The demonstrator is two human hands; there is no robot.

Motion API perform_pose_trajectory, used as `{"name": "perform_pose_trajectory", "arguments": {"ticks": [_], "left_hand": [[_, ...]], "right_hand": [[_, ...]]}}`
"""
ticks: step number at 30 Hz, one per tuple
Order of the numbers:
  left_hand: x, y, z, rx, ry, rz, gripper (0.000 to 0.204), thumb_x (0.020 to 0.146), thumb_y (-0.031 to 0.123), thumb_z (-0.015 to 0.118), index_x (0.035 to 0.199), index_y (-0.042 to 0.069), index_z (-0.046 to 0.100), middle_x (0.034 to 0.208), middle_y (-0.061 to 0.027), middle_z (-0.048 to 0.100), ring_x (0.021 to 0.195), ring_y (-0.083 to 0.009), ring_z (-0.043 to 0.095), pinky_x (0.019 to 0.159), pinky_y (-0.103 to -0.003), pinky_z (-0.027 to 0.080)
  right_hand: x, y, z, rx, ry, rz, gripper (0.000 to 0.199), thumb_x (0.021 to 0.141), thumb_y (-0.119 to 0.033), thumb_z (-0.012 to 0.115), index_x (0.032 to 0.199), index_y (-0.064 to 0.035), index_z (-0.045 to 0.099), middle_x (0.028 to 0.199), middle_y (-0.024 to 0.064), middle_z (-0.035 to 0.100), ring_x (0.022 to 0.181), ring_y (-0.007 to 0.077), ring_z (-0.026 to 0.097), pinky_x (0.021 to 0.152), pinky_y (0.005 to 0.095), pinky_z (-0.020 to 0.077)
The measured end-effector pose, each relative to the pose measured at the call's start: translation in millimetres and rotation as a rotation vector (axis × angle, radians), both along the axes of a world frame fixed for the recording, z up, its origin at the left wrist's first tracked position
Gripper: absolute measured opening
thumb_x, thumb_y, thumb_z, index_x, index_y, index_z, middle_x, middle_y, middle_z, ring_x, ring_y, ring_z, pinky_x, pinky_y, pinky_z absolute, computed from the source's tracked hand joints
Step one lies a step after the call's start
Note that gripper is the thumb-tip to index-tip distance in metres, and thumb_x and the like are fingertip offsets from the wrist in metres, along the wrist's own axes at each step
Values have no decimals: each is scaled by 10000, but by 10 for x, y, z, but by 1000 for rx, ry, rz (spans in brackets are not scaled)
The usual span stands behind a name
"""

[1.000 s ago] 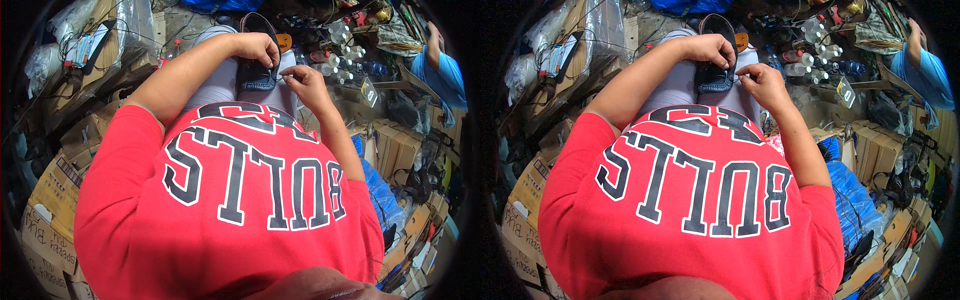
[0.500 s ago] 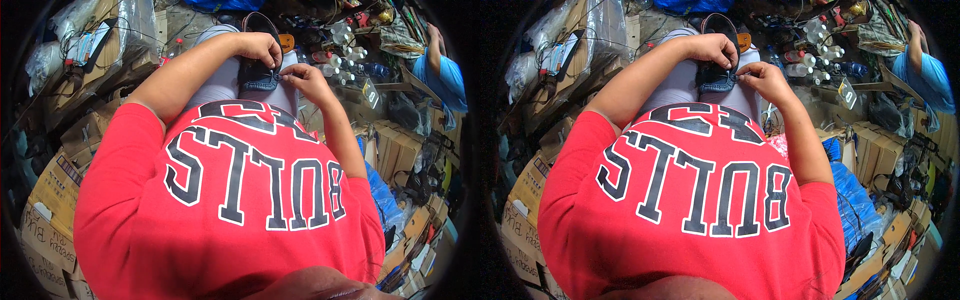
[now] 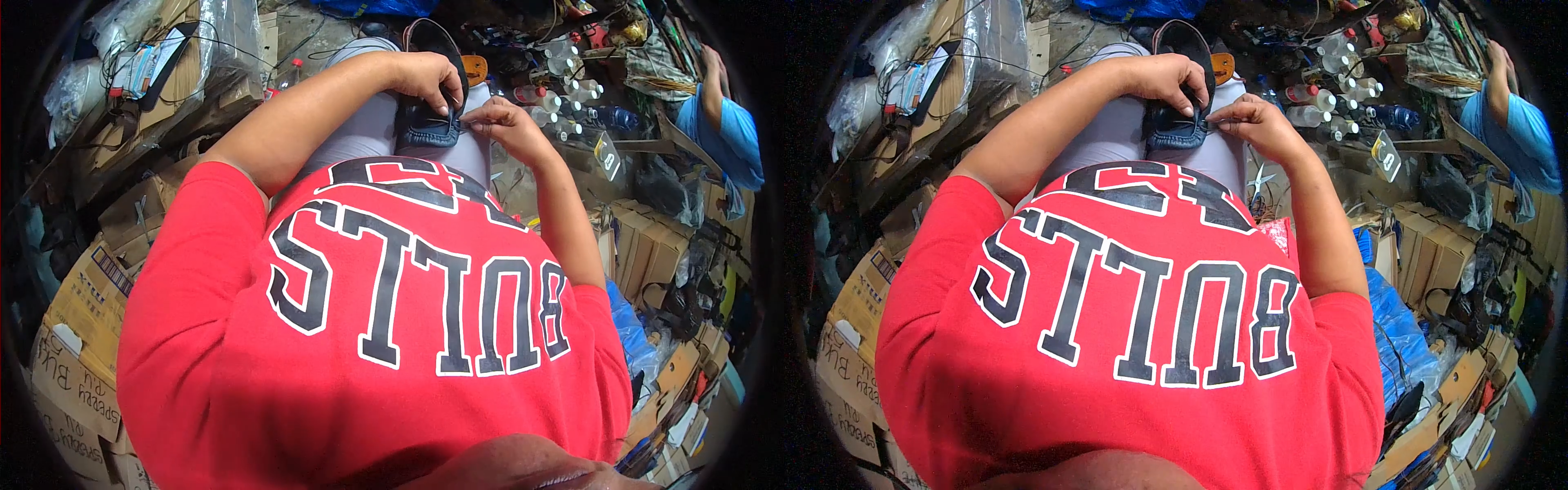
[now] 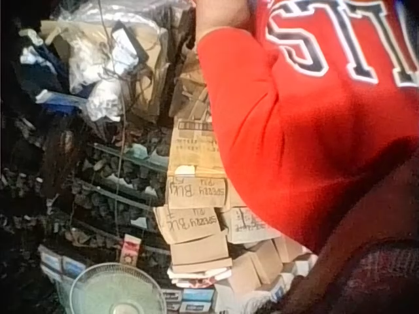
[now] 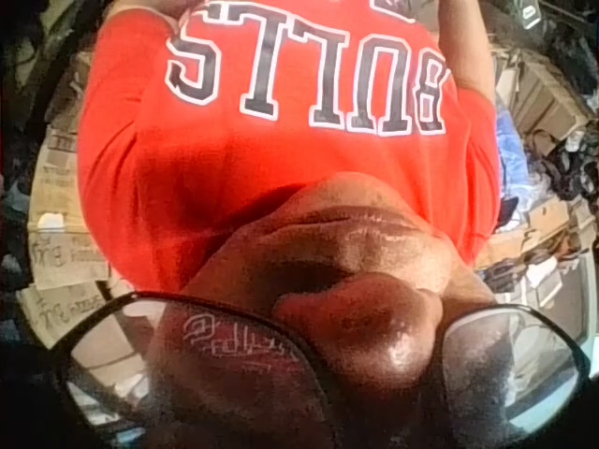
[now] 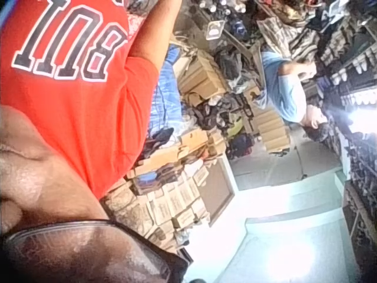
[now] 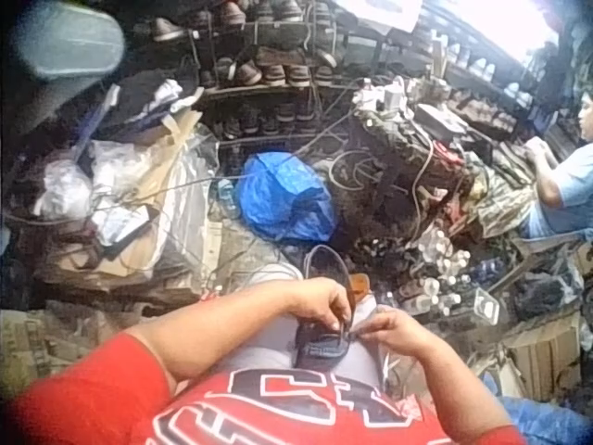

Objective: Stitching or finishing the back heel area of a black leather shoe by hand.

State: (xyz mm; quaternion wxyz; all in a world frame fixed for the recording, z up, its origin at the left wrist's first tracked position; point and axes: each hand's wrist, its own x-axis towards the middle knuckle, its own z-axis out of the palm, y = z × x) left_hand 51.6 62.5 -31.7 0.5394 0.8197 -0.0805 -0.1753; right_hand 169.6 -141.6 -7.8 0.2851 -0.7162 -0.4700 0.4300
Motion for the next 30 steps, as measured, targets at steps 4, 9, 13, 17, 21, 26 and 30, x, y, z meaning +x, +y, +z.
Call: {"name": "perform_pose_trajectory", "arguments": {"ticks": [4,9,13,17,21,26,30], "left_hand": [[16,-31,48,77,58,66,225,683,87,730,901,44,693,922,-85,614,919,-228,583,810,-311,455],[-191,-105,93,315,-301,143,247,680,40,686,926,54,682,948,-96,580,914,-247,574,801,-321,456],[-558,-88,233,297,-493,501,362,715,-61,578,1040,85,641,951,-104,545,864,-257,565,784,-320,455],[-946,-249,378,260,-283,546,324,764,-94,520,1014,74,639,924,-115,540,850,-257,558,790,-307,448],[-1083,-355,339,549,-388,518,170,759,31,625,892,123,681,810,-30,573,840,-211,555,774,-356,373],[-1001,-423,307,783,-364,501,146,737,66,648,851,147,690,779,4,578,850,-193,540,773,-344,335],[-877,-395,224,580,-450,626,168,736,101,680,871,198,707,767,21,565,844,-179,527,789,-356,328]], "right_hand": [[-88,76,2,22,83,-38,171,772,-33,683,938,-67,706,846,20,601,814,106,574,728,244,464],[-285,54,122,132,-168,-48,156,747,-51,712,898,-64,679,814,48,574,767,139,580,689,263,466],[-357,-100,133,139,-256,-79,154,773,-57,666,918,-103,694,786,87,539,702,221,566,642,312,465],[-500,-231,84,197,-548,-17,265,790,-103,639,1039,-187,673,799,69,550,773,254,552,760,368,395],[-618,-265,78,236,-656,-22,288,800,-130,634,1076,-207,661,786,51,549,789,217,541,799,357,349],[-488,-256,31,198,-469,-67,255,796,-112,644,1032,-198,692,768,58,538,712,219,543,702,351,406],[-308,-231,-46,189,-218,-108,262,786,-68,653,1009,-194,707,753,43,553,666,183,554,630,302,460]]}}
